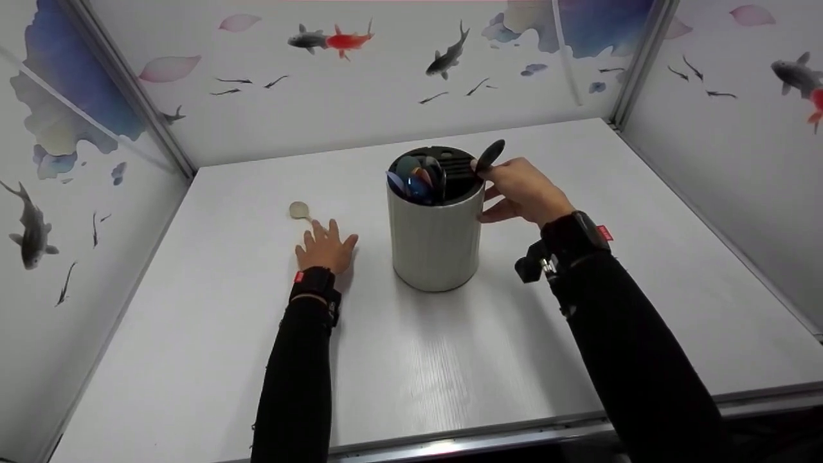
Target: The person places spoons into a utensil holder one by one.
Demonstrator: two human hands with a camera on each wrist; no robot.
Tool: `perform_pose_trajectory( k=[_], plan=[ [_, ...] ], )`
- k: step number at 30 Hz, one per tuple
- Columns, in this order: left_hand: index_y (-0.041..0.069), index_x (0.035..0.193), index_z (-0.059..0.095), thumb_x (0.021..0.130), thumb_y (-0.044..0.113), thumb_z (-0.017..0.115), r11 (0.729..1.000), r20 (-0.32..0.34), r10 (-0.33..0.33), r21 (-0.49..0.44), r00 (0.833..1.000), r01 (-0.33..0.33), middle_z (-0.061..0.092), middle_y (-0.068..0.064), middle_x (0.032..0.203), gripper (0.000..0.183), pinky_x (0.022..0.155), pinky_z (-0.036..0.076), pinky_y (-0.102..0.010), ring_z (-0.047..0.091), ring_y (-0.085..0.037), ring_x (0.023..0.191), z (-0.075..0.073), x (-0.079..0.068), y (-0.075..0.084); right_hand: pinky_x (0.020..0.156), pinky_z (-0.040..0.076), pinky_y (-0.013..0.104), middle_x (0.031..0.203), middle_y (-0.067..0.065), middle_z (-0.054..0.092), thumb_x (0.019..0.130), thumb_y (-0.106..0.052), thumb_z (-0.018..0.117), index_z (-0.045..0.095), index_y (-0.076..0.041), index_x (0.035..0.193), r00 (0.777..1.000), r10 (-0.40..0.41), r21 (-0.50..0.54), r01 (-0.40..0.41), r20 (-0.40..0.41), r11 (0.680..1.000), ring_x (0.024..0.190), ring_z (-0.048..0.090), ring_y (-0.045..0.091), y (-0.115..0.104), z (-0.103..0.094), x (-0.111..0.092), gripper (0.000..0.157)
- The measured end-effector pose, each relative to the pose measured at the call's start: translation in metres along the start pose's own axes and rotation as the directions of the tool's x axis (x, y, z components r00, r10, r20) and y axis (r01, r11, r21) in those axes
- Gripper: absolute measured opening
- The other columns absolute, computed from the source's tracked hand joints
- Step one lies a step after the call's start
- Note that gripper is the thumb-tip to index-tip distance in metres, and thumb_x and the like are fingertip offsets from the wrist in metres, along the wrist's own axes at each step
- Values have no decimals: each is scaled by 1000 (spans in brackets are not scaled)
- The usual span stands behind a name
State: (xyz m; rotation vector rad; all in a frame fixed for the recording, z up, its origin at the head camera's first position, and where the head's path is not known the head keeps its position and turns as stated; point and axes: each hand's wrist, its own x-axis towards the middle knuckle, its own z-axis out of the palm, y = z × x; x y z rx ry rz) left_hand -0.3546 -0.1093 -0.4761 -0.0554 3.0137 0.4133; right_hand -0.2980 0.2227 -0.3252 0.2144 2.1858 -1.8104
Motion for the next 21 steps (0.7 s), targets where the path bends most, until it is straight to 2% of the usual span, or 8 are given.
perform_pose_trajectory(
  k=[5, 8, 11, 15, 18, 21],
  plan=[
    [-7, 149, 40, 110, 42, 38, 1000, -16, 7, -3, 1000, -7, 43, -29, 145, 63, 111, 32, -61, 38, -44, 137, 3, -6, -3, 77, 62, 36, 121, 20, 56, 104, -38, 58, 62, -2, 123, 1000, -10, -6, 10, 10, 1000, 65, 72, 23, -1, 1, -2, 41],
    [-10, 136, 52, 110, 32, 43, 1000, -65, 23, 15, 998, -22, 54, -28, 128, 51, 103, 42, -59, 50, -43, 123, 2, -6, -3, 78, 62, 36, 122, 20, 55, 103, -37, 58, 62, -1, 122, 1000, -18, -4, 18, 13, 1000, 67, 72, 23, -2, 0, -3, 40],
    [-10, 123, 62, 105, 17, 52, 1000, -119, 13, 22, 993, -10, 60, -29, 117, 34, 96, 48, -58, 57, -43, 114, 0, -4, -2, 77, 62, 37, 121, 19, 55, 103, -36, 59, 62, -1, 118, 1000, -18, 7, 17, 10, 1000, 68, 72, 23, -3, 1, -3, 37],
    [-10, 113, 69, 98, 0, 57, 1000, -187, -18, 6, 982, 20, 66, -29, 109, 22, 88, 54, -55, 62, -42, 105, -2, -2, -4, 77, 62, 37, 121, 19, 55, 103, -36, 59, 62, -2, 116, 1000, -10, 13, 10, 11, 1000, 68, 72, 24, -2, 2, -2, 37],
    [-11, 111, 69, 97, -3, 57, 999, -214, -44, -25, 976, 40, 67, -30, 107, 20, 83, 57, -54, 65, -43, 101, -2, 0, -7, 77, 62, 37, 120, 19, 55, 104, -36, 58, 62, -1, 116, 1000, -6, 14, 6, 12, 1000, 67, 72, 24, -1, 1, -1, 37],
    [-11, 112, 65, 96, -2, 58, 995, -203, -91, -59, 975, 81, 67, -29, 105, 20, 81, 58, -52, 66, -43, 98, -3, 0, -10, 77, 62, 37, 121, 20, 55, 104, -33, 58, 62, -1, 116, 1000, -5, 20, 5, 14, 1000, 66, 72, 25, 0, -1, 0, 35]
  ],
)
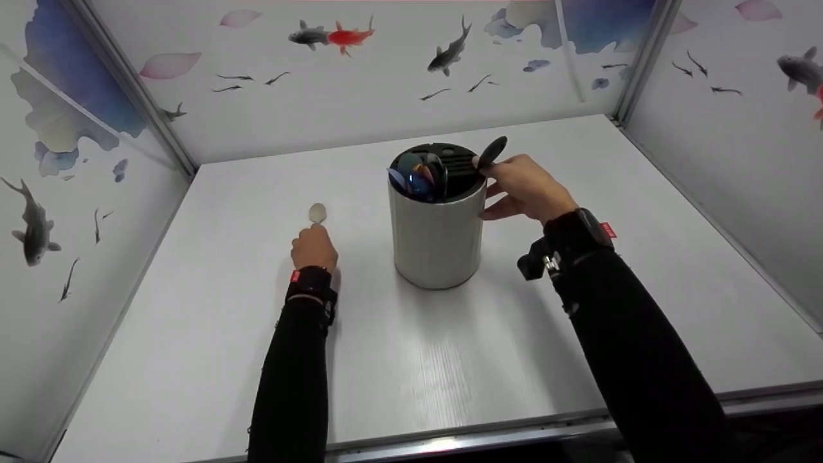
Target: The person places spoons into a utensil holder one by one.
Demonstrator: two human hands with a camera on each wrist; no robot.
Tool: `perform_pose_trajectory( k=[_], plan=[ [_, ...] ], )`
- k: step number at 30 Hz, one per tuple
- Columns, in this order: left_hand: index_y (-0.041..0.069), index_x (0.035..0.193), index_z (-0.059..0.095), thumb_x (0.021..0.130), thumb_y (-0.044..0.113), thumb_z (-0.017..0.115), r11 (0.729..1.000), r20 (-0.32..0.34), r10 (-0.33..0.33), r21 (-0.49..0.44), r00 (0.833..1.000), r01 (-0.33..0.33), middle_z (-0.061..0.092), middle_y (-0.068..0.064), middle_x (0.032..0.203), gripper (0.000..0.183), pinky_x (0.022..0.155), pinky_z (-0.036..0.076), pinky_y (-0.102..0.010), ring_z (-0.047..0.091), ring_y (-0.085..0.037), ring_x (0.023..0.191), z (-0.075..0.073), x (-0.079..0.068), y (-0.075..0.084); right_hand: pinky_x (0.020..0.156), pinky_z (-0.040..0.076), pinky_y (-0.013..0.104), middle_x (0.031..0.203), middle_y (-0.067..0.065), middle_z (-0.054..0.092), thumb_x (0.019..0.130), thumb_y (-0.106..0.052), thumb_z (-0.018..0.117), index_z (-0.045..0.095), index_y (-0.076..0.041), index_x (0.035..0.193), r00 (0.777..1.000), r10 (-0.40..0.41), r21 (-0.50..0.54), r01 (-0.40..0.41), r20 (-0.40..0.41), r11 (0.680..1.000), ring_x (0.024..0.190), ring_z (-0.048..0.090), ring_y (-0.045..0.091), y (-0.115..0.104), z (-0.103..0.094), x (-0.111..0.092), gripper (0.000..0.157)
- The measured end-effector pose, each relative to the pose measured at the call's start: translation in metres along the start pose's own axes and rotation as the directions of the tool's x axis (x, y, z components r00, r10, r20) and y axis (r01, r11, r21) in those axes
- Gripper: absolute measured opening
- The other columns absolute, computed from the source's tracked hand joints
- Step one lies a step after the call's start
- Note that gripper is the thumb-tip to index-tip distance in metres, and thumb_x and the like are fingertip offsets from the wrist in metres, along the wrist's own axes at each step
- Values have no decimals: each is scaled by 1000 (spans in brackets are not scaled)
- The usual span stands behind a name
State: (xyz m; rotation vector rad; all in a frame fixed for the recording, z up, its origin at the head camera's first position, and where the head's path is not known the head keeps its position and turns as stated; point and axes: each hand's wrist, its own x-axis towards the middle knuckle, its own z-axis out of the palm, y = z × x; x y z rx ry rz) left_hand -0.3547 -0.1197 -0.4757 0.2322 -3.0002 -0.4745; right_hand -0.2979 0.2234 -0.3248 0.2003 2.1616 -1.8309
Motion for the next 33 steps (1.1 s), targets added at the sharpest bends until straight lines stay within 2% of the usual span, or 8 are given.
perform_pose_trajectory(
  k=[3, 8, 13, 21, 24, 27, 31, 33],
  plan=[
    [-9, 114, 59, 94, 5, 61, 998, 58, -63, -25, 996, 64, 67, -26, 105, 24, 79, 58, -49, 67, -39, 96, -2, -1, -4, 77, 62, 38, 121, 21, 54, 104, -33, 58, 61, 0, 115, 1000, -6, 13, 6, 3, 1000, 65, 72, 26, 0, -1, 0, 35],
    [-5, 117, 57, 94, 14, 60, 983, 189, -156, -66, 970, 171, 68, -21, 107, 30, 76, 56, -44, 66, -32, 93, -6, -5, -9, 76, 62, 37, 121, 21, 53, 104, -36, 59, 61, -1, 112, 1000, 1, 19, -1, 4, 1000, 63, 71, 25, 1, 0, 0, 36],
    [1, 103, 67, 96, 15, 49, 970, 226, -212, -70, 951, 233, 66, -13, 99, 23, 65, 49, -37, 57, -25, 81, -4, -3, -13, 77, 62, 37, 120, 21, 54, 103, -37, 60, 61, -1, 113, 1000, 6, 21, -7, 11, 1000, 64, 71, 25, 2, 1, 1, 37],
    [8, 77, 51, 89, 18, 43, 971, 294, -177, -102, 939, 215, 53, -10, 83, 18, 56, 36, -34, 48, -24, 74, -12, -5, -9, 78, 62, 37, 123, 20, 52, 104, -36, 58, 59, -1, 121, 1000, 10, 14, -10, 0, 1000, 66, 72, 25, -2, -1, 1, 39],
    [8, 75, 47, 88, 16, 42, 959, 325, -141, -190, 935, 210, 49, -9, 81, 16, 57, 35, -32, 46, -24, 73, -16, -8, -8, 77, 62, 37, 123, 19, 52, 104, -35, 58, 59, -1, 122, 1000, 10, 22, -10, 6, 1000, 65, 71, 24, -2, 0, 0, 39],
    [7, 76, 46, 89, 14, 46, 878, 362, -124, -394, 924, 272, 45, -5, 72, 14, 53, 33, -29, 43, -20, 65, -18, -8, -8, 77, 62, 36, 122, 19, 51, 104, -35, 58, 59, -1, 123, 1000, 15, 20, -15, 5, 1000, 65, 71, 24, -2, 0, 0, 39],
    [4, 86, 51, 91, 16, 55, 664, 397, -128, -646, 909, 376, 40, 3, 59, 14, 46, 31, -25, 39, -14, 54, -18, -3, -4, 78, 62, 36, 122, 18, 51, 104, -35, 57, 59, -2, 126, 1000, 20, 4, -20, -9, 1000, 66, 70, 22, -2, 0, 0, 40],
    [3, 89, 53, 93, 17, 58, 568, 382, -121, -730, 916, 380, 40, 5, 57, 15, 45, 32, -24, 38, -11, 51, -17, 0, -2, 78, 62, 36, 122, 17, 51, 104, -35, 57, 59, -2, 127, 1000, 23, 2, -23, -15, 1000, 68, 70, 22, -1, 1, 0, 40]
  ],
)
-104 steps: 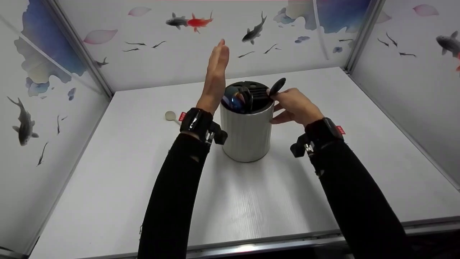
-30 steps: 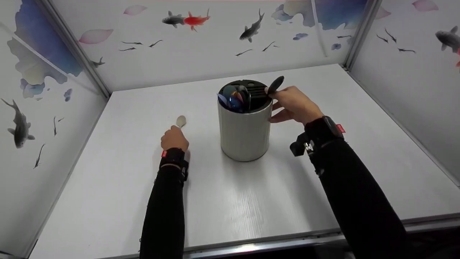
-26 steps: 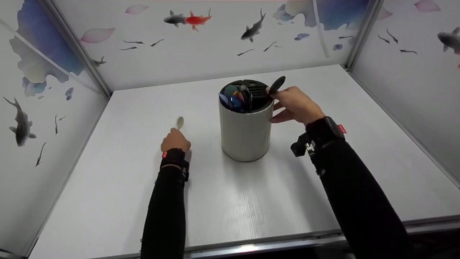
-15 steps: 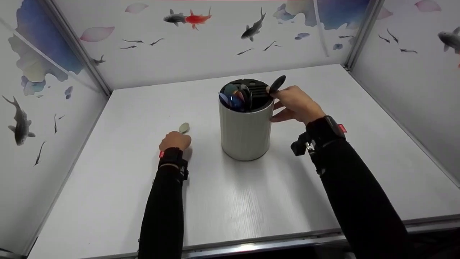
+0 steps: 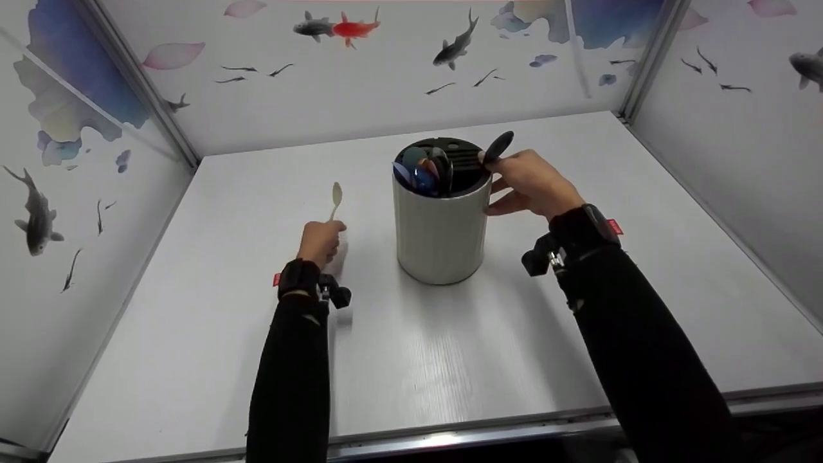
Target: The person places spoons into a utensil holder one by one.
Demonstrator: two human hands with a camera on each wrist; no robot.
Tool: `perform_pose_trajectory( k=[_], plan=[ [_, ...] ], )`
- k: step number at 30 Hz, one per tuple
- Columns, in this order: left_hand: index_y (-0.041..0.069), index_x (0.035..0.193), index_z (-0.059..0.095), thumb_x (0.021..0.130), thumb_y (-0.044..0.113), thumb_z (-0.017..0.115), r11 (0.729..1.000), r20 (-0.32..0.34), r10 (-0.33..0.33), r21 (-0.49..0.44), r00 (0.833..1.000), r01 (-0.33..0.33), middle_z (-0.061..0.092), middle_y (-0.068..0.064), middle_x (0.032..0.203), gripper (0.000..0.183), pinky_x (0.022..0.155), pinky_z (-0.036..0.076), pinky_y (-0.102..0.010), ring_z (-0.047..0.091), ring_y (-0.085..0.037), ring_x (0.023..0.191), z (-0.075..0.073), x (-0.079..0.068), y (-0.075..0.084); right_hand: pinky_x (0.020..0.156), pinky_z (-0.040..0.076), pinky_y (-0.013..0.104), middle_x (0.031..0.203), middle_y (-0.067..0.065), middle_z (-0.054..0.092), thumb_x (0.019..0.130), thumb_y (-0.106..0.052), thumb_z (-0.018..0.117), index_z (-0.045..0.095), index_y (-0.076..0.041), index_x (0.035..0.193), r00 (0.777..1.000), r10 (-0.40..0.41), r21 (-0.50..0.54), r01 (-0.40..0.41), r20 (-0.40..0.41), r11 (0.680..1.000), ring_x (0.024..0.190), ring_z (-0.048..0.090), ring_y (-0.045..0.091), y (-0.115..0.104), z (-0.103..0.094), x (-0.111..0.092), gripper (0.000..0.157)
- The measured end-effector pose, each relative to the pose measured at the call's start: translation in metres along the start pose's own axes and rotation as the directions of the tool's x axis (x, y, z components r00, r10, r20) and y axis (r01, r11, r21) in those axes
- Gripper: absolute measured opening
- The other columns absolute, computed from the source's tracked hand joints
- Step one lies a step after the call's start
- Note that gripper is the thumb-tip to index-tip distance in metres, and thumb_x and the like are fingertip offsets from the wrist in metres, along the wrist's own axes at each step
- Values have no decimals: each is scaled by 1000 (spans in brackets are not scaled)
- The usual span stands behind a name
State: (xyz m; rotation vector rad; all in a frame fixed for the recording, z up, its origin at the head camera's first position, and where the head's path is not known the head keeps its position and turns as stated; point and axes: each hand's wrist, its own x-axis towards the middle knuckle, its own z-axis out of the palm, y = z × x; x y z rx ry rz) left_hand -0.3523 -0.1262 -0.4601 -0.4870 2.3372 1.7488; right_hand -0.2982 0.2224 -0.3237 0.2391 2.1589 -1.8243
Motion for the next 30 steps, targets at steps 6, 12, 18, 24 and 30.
perform_pose_trajectory(
  k=[6, 12, 18, 24, 30],
  plan=[
    [9, 64, 44, 92, 10, 58, 937, -46, 190, -289, 981, -195, 34, 7, 45, 31, 37, 23, -22, 30, -8, 39, 9, 3, 12, 77, 62, 37, 121, 18, 52, 104, -35, 58, 60, -2, 122, 1000, 0, 11, 0, 9, 1000, 67, 71, 23, 1, 0, 2, 38],
    [12, 60, 40, 98, 6, 55, 832, -22, 383, -427, 923, -356, 31, 9, 43, 41, 36, 20, -21, 26, -6, 36, 15, -26, 43, 79, 62, 37, 121, 17, 53, 104, -32, 57, 61, -2, 120, 1000, -13, 8, 13, 11, 1000, 67, 71, 23, 2, -2, 2, 34],
    [11, 62, 43, 99, 6, 56, 771, -24, 508, -432, 861, -468, 31, 9, 43, 40, 36, 18, -22, 24, -6, 36, 25, -31, 68, 78, 62, 37, 122, 20, 53, 104, -31, 57, 62, -1, 119, 1000, -16, 12, 16, 6, 1000, 66, 72, 23, 3, -2, 2, 34],
    [14, 55, 39, 99, 4, 55, 669, -27, 620, -504, 784, -546, 29, 8, 42, 48, 36, 17, -22, 23, -5, 35, 32, -53, 96, 77, 62, 37, 121, 19, 52, 104, -31, 57, 61, -1, 118, 1000, -20, 11, 20, 7, 1000, 63, 71, 22, 2, -1, 2, 33],
    [15, 53, 36, 100, 3, 53, 553, -36, 702, -602, 711, -576, 27, 7, 45, 52, 37, 15, -21, 20, -5, 36, 32, -78, 124, 78, 62, 38, 123, 19, 52, 104, -31, 58, 62, -2, 118, 1000, -18, 14, 18, 9, 1000, 66, 71, 23, 2, 0, 2, 33]
  ],
)
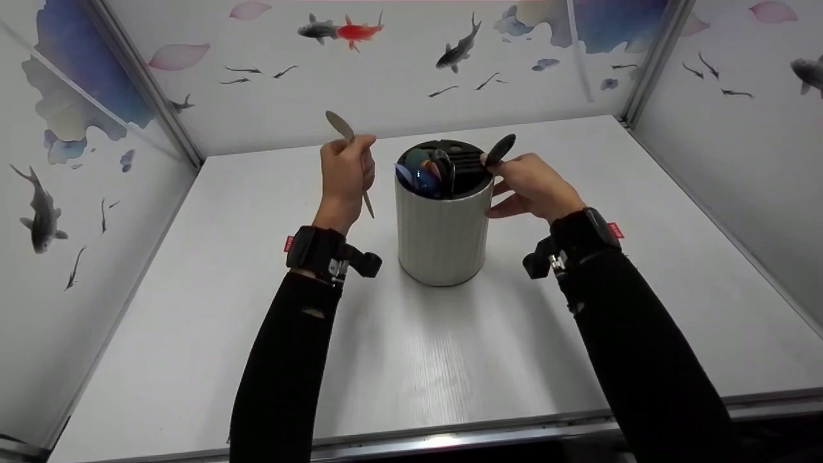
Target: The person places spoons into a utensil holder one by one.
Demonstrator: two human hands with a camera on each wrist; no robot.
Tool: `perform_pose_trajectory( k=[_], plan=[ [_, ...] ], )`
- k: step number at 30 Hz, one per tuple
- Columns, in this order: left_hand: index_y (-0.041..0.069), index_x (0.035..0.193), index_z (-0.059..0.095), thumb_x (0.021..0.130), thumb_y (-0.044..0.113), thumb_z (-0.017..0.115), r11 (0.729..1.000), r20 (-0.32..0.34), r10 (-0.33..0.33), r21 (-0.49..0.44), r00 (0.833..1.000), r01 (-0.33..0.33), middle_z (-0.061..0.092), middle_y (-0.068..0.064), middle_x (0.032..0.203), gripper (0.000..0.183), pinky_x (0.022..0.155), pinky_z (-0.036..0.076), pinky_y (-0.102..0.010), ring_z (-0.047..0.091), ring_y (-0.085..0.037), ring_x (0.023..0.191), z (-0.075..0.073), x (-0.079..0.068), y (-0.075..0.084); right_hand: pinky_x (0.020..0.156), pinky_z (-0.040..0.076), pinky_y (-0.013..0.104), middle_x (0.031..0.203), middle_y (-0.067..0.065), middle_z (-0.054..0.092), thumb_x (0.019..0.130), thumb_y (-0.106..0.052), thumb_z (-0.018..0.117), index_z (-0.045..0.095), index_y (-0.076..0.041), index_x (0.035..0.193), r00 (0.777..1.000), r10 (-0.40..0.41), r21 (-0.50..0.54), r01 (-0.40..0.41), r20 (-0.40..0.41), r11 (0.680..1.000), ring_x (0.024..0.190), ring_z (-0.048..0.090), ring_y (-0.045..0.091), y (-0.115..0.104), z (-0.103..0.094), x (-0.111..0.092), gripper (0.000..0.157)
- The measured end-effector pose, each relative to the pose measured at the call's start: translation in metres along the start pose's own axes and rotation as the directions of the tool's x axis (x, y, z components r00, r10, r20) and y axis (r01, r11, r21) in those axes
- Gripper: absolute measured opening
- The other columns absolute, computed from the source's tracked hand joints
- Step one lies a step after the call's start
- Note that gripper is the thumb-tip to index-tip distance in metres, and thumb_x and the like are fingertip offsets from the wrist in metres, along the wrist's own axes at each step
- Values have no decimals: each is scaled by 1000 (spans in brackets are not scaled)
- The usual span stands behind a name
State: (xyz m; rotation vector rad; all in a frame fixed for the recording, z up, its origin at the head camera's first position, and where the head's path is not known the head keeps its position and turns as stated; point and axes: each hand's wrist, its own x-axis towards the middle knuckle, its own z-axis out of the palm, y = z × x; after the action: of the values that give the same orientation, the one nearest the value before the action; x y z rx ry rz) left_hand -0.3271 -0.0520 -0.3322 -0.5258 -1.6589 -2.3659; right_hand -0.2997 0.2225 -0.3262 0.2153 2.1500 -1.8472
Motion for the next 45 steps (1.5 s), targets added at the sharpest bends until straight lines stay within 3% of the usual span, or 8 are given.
perform_pose_trajectory(
  k=[9, 16, 23, 31, 35, 40, 45],
  plan=[
    [13, 50, 34, 102, 2, 52, 989, 79, 106, -108, 991, -97, 23, 5, 48, 55, 39, 13, -24, 16, -9, 39, 38, 2, 41, 77, 62, 37, 123, 19, 52, 103, -31, 59, 63, -2, 116, 1000, 9, 12, -9, -4, 1000, 66, 71, 23, 3, -1, 0, 32],
    [10, 51, 30, 102, 3, 51, 982, 52, 160, -106, 986, -154, 21, 1, 48, 56, 40, 13, -26, 17, -12, 39, 68, 7, 59, 77, 62, 37, 122, 20, 53, 104, -34, 57, 62, -2, 120, 1000, -2, 2, 2, -3, 1000, 66, 72, 24, 1, 0, -1, 36],
    [10, 52, 32, 103, 5, 52, 983, 8, 178, -34, 984, -178, 23, 1, 47, 55, 40, 15, -27, 19, -13, 38, 78, 18, 49, 76, 62, 37, 119, 19, 54, 103, -34, 59, 62, -2, 115, 1000, 1, 14, 0, -18, 1000, 64, 71, 25, 0, 0, -1, 34],
    [15, 53, 32, 105, 10, 53, 991, 4, 99, 95, 995, -99, 25, 2, 47, 57, 42, 17, -27, 21, -12, 39, 76, 25, 25, 75, 62, 38, 121, 21, 54, 103, -36, 59, 63, -3, 112, 1000, -2, 23, 2, -7, 1000, 60, 70, 24, 1, 1, -1, 34],
    [16, 54, 31, 107, 14, 53, 991, 20, 40, 130, 999, -43, 25, 2, 49, 57, 46, 17, -28, 21, -13, 42, 74, 25, 17, 75, 62, 37, 121, 21, 54, 103, -35, 59, 63, -3, 111, 1000, -1, 21, 2, -8, 1000, 62, 70, 24, 1, 0, -1, 33],
    [10, 62, 46, 108, 19, 52, 971, 67, -41, 238, 997, 24, 37, -1, 55, 47, 50, 27, -28, 33, -14, 48, 72, 24, 14, 76, 62, 37, 125, 23, 54, 103, -36, 60, 63, -2, 116, 1000, -4, 7, 4, 0, 1000, 64, 71, 24, 1, 0, -2, 36],
    [6, 81, 60, 105, 18, 58, 943, 144, -59, 333, 988, 8, 54, -7, 73, 26, 62, 43, -29, 51, -19, 66, 72, 24, 16, 77, 62, 37, 125, 23, 54, 103, -34, 60, 63, -1, 121, 1000, -15, 5, 15, 4, 1000, 63, 71, 23, 1, -2, -3, 38]
  ],
)
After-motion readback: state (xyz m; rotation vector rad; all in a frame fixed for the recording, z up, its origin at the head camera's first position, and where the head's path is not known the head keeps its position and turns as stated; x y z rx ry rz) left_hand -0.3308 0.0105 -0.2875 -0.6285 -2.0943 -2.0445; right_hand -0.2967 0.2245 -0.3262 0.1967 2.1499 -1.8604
